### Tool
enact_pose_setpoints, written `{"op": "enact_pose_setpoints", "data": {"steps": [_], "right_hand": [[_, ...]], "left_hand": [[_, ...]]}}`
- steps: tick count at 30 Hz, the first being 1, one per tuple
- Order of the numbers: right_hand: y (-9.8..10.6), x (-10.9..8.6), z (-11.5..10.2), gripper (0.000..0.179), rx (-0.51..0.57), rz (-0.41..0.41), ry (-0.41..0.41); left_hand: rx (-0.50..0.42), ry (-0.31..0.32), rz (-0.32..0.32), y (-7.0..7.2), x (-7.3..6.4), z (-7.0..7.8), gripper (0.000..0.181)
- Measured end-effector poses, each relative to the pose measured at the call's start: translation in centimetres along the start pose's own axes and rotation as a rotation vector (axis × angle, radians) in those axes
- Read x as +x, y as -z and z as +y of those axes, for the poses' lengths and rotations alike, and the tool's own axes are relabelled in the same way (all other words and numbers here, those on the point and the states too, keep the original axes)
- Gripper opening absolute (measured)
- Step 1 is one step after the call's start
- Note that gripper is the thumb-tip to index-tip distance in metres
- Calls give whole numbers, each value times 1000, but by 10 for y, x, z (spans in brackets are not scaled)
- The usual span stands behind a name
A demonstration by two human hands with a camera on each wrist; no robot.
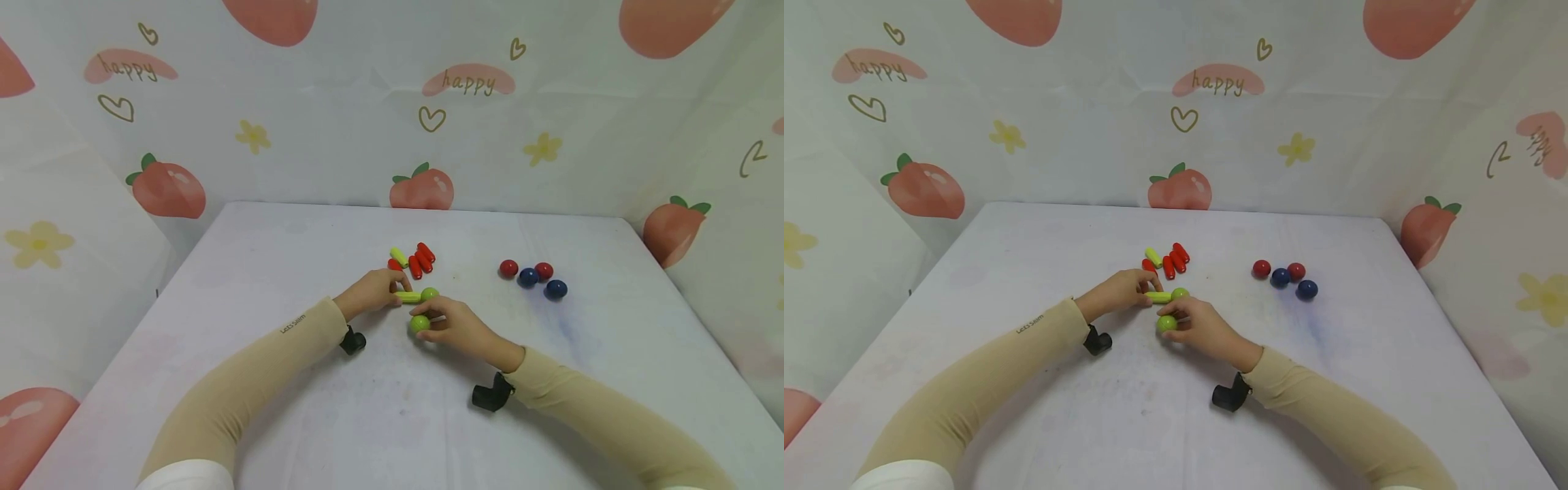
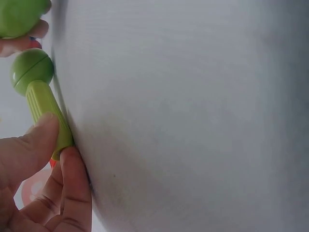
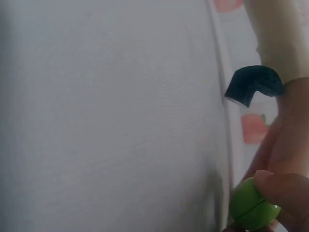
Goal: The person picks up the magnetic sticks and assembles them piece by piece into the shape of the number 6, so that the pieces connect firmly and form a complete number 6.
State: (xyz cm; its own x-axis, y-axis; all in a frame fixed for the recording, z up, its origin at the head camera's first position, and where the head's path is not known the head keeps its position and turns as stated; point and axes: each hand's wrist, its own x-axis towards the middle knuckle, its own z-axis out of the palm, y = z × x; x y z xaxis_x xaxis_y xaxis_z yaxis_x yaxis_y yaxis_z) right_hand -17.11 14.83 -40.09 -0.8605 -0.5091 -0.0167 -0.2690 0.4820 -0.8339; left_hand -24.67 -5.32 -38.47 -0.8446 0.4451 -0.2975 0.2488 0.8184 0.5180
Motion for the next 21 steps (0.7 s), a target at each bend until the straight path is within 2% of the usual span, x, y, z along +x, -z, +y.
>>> {"op": "enact_pose_setpoints", "data": {"steps": [6,21], "right_hand": [[-3,3,0,36,-32,-34,17],[-4,4,-1,38,-79,-44,37]], "left_hand": [[-3,-1,-8,1,-1,2,24],[-5,8,-13,1,-1,2,24]]}}
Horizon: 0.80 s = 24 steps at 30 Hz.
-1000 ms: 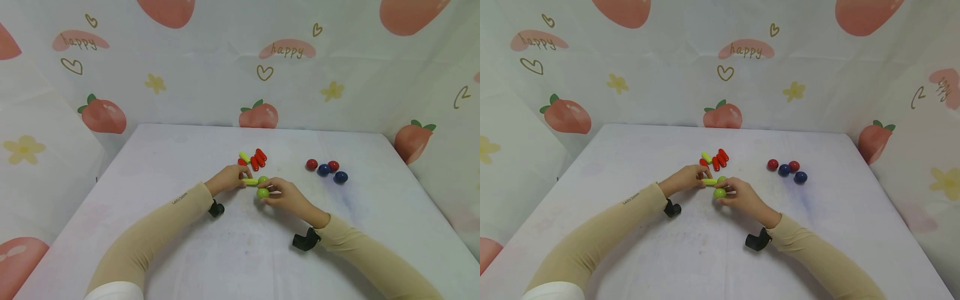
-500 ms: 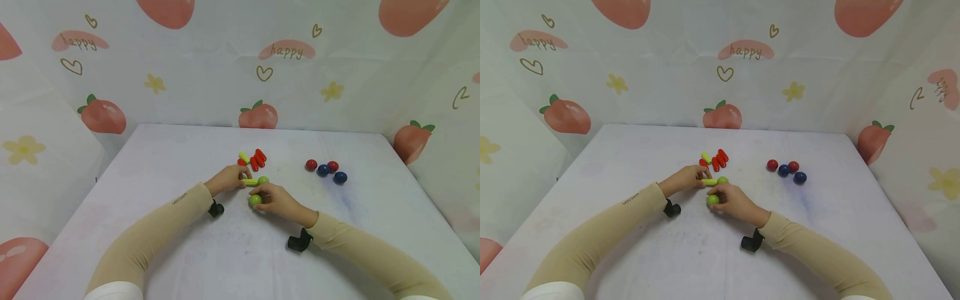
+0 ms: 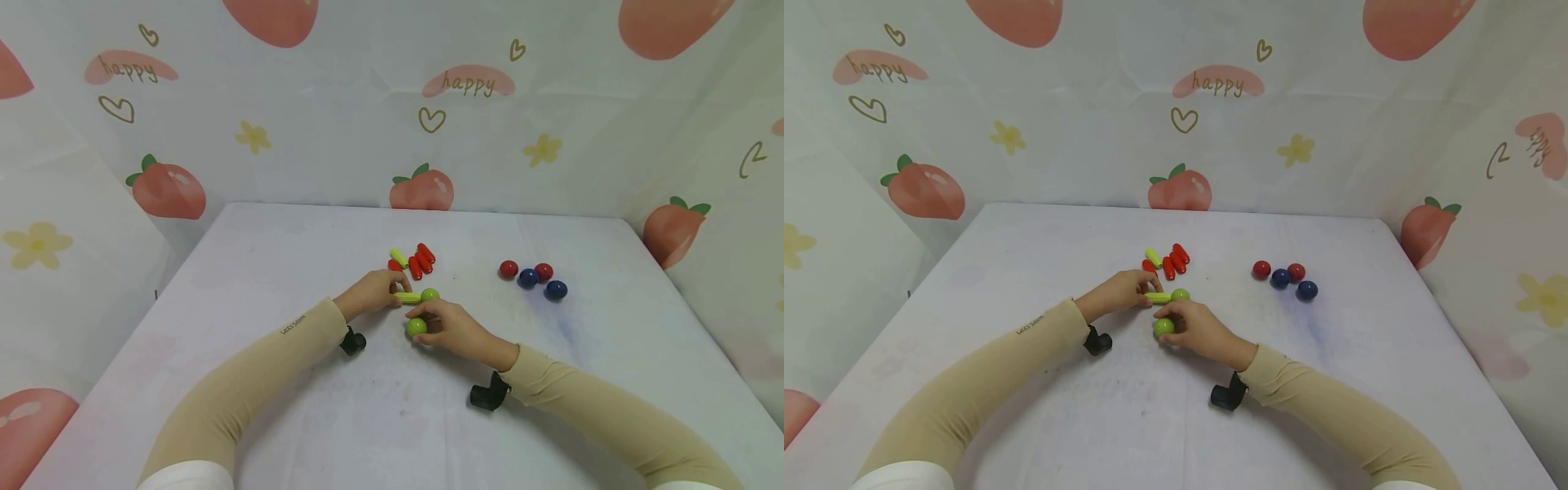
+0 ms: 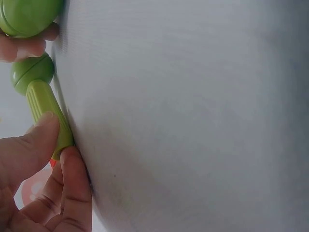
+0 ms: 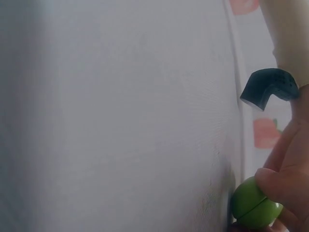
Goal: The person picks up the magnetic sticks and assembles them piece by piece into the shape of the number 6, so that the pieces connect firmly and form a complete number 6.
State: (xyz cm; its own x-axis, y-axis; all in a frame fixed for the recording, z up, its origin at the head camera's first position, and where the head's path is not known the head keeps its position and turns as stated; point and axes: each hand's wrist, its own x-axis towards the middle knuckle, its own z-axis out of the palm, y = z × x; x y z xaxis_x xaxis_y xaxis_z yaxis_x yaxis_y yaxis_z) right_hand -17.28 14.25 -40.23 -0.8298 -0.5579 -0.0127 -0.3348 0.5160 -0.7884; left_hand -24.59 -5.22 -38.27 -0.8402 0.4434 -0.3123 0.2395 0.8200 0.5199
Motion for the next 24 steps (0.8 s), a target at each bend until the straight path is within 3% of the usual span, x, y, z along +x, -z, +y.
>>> {"op": "enact_pose_setpoints", "data": {"steps": [24], "right_hand": [[1,0,-1,41,-7,-13,-16]], "left_hand": [[-2,1,1,0,0,-1,25]]}}
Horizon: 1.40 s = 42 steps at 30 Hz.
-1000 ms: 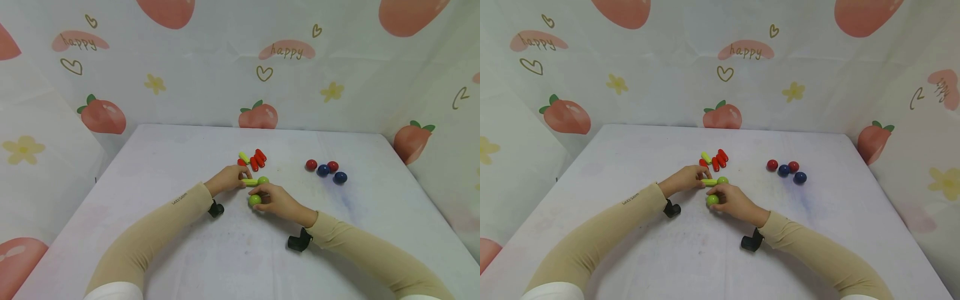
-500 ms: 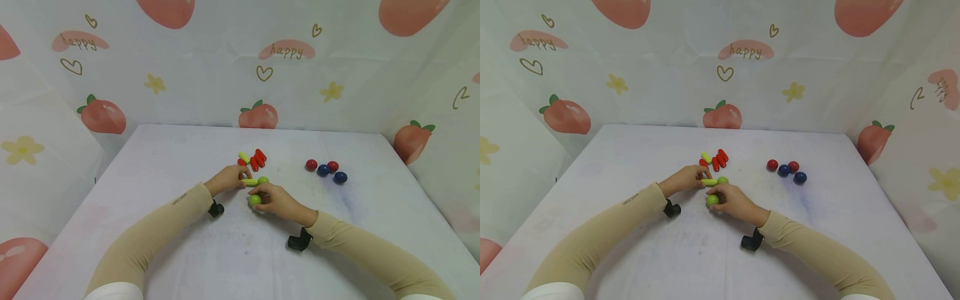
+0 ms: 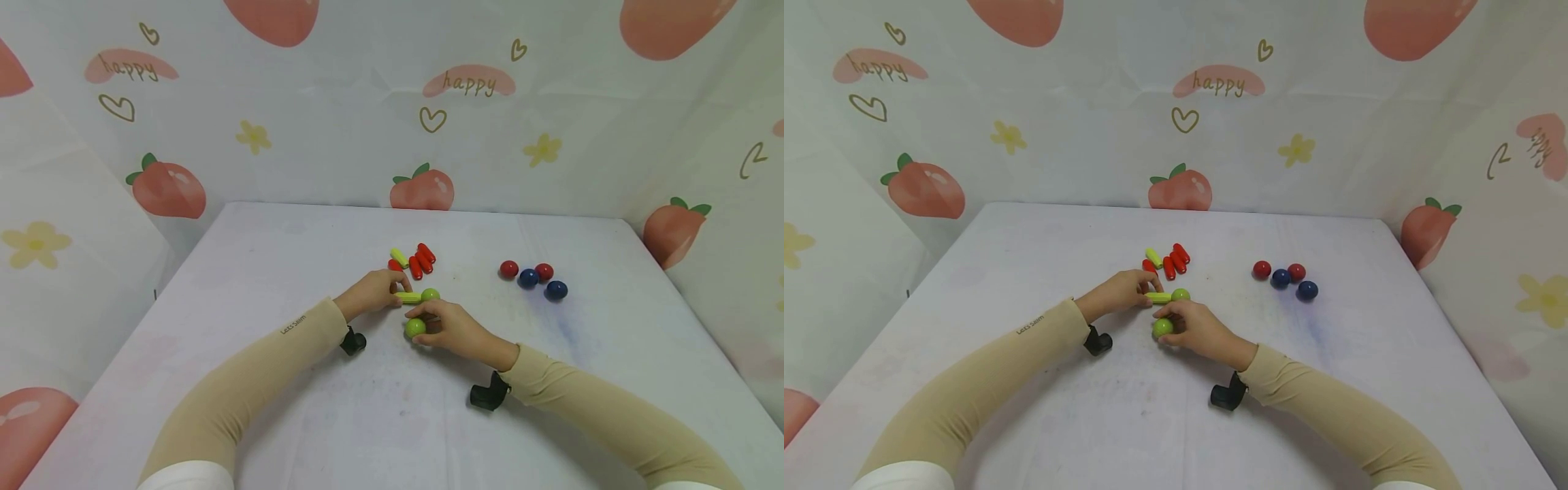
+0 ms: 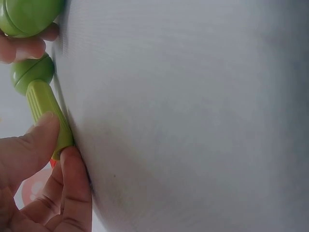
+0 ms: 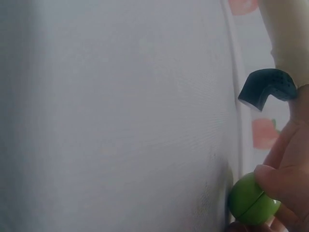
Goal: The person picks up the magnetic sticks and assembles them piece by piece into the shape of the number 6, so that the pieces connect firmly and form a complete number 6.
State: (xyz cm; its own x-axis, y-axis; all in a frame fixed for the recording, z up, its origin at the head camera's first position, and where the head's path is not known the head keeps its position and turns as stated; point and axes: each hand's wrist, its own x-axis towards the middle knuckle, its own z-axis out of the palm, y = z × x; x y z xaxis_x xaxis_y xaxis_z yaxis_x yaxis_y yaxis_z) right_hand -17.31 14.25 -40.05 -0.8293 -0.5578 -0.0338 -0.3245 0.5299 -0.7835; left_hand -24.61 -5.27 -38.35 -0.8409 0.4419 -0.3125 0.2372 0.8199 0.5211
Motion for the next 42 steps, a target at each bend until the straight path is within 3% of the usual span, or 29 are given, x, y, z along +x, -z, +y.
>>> {"op": "enact_pose_setpoints", "data": {"steps": [31,37,42], "right_hand": [[2,0,-3,42,32,-12,1],[17,3,-11,41,7,108,-40],[29,12,-3,45,9,218,-91]], "left_hand": [[8,-8,0,0,-1,0,25],[27,-35,12,1,-2,-1,23],[18,-40,15,1,-2,-1,23]]}}
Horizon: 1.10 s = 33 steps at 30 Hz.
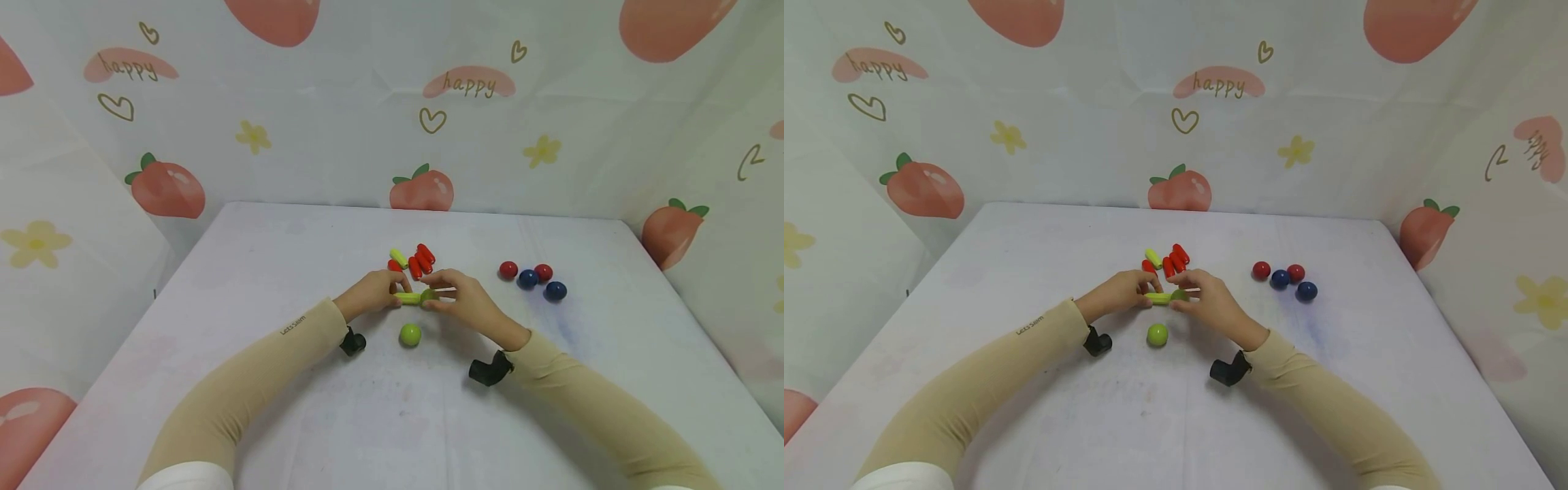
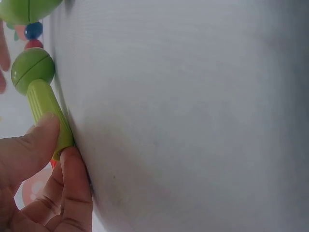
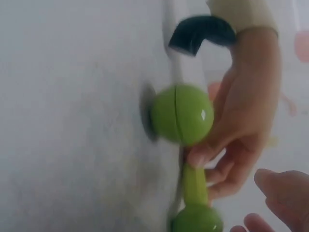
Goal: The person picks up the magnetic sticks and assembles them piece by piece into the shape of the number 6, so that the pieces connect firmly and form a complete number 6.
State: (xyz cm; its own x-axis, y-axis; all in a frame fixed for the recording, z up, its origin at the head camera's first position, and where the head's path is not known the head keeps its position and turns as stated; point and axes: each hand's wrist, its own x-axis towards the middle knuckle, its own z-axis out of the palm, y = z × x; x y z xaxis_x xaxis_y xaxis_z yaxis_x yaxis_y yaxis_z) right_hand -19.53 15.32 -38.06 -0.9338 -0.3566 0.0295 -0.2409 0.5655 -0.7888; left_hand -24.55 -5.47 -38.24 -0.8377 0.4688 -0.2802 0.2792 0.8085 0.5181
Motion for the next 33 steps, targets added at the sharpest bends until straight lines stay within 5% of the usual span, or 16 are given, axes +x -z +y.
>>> {"op": "enact_pose_setpoints", "data": {"steps": [11,33], "right_hand": [[-2,12,26,47,27,-39,-105],[-4,18,29,40,19,-71,-152]], "left_hand": [[-21,24,-14,-1,1,0,24],[-46,39,-19,-2,2,-1,25]]}}
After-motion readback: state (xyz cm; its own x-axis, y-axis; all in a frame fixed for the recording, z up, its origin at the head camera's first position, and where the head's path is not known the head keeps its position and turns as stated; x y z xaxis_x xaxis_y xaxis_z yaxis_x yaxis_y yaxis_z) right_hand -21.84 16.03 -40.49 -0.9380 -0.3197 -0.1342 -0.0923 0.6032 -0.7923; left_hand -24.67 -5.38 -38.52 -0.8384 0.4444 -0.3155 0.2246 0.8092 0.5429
